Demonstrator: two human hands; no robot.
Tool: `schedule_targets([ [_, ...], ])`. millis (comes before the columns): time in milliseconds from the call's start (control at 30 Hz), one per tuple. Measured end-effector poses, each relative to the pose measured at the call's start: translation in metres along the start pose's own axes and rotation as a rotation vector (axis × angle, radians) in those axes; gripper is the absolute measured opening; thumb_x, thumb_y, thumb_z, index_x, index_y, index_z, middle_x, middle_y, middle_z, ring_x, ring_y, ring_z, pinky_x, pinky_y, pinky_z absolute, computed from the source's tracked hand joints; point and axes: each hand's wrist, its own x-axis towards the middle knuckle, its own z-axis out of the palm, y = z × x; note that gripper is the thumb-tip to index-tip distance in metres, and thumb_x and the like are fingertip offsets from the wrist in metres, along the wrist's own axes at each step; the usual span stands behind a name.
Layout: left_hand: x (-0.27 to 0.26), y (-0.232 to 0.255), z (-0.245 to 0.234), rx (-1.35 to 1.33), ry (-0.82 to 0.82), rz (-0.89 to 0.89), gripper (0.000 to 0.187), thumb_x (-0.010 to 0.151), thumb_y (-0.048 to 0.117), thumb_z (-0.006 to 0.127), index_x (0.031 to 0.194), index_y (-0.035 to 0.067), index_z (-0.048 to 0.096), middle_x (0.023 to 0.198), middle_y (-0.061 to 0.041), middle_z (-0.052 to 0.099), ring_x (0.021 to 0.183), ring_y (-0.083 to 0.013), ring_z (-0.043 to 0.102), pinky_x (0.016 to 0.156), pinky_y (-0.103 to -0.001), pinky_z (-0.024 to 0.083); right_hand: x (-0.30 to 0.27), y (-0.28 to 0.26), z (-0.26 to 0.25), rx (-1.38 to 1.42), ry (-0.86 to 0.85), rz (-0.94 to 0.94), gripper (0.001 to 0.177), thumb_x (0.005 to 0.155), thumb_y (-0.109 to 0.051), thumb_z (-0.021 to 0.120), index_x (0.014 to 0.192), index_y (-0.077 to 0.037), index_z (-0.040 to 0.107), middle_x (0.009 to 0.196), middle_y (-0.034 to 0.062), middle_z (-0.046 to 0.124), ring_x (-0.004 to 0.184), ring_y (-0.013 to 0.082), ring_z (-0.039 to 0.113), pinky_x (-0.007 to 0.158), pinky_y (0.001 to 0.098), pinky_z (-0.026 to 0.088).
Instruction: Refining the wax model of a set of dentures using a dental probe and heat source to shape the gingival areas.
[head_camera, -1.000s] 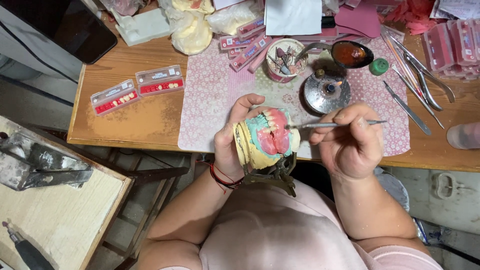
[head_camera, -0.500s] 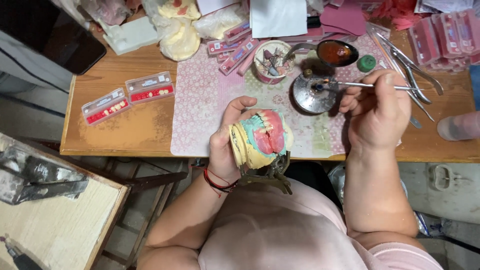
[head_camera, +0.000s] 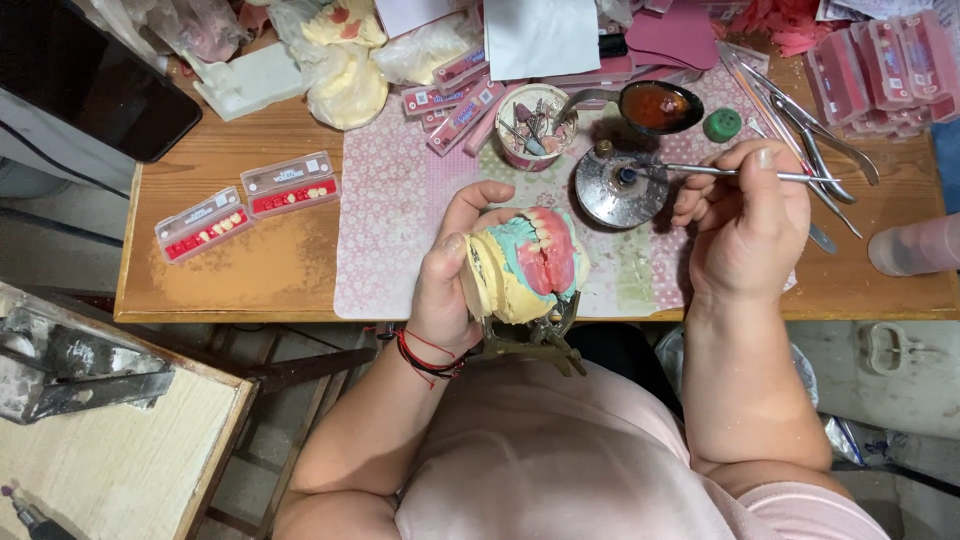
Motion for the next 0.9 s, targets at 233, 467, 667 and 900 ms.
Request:
schedule_targets([
  [233,0.001,-0.0009,-0.0044,0.004,-0.001,-0.035,0.066,0.09,0.049,0.072,0.137,0.008,0.051,0.117,-0.012,0.067,0.103,-0.0241,0.069,0.087,-0.038,0.057,0.0004,0.0,-0.0006,0.009,-0.013,0.002,0.032,0.097,-0.039,0.067,0.097,-0.009,0.059,0.071,0.0151,0.058,0.053,0.0218,0.059,0.046,0.0282,0.049],
  [467,0.0008,-0.0002,-0.0054,0.037,-0.005,-0.075,0.068,0.088,0.051,0.073,0.137,0.008,0.051,0.118,-0.011,0.066,0.102,-0.0238,0.069,0.086,-0.039,0.057,-0.0005,-0.0008,-0.0016,-0.012,0.007,0.006,0.033,0.097,-0.041,0.068,0.097,-0.009,0.06,0.072,0.0144,0.059,0.055,0.0207,0.061,0.047,0.0273,0.051],
  [667,0.0,-0.0011,-0.0067,-0.005,-0.055,-0.066,0.067,0.09,0.049,0.074,0.137,0.007,0.05,0.119,-0.013,0.066,0.102,-0.0252,0.069,0.086,-0.04,0.057,-0.0017,-0.0004,-0.0014,-0.013,-0.009,0.001,0.032,0.098,-0.041,0.066,0.097,-0.01,0.059,0.073,0.0141,0.059,0.055,0.0211,0.06,0.048,0.028,0.051],
  [900,-0.0014,-0.001,-0.007,-0.013,-0.117,-0.048,0.067,0.094,0.049,0.074,0.139,0.007,0.048,0.124,-0.014,0.067,0.109,-0.0272,0.069,0.092,-0.042,0.058,-0.0039,-0.0003,0.0013,0.011,0.009,-0.008,0.031,0.098,-0.039,0.067,0.095,-0.01,0.059,0.072,0.0131,0.057,0.055,0.021,0.059,0.047,0.028,0.048],
])
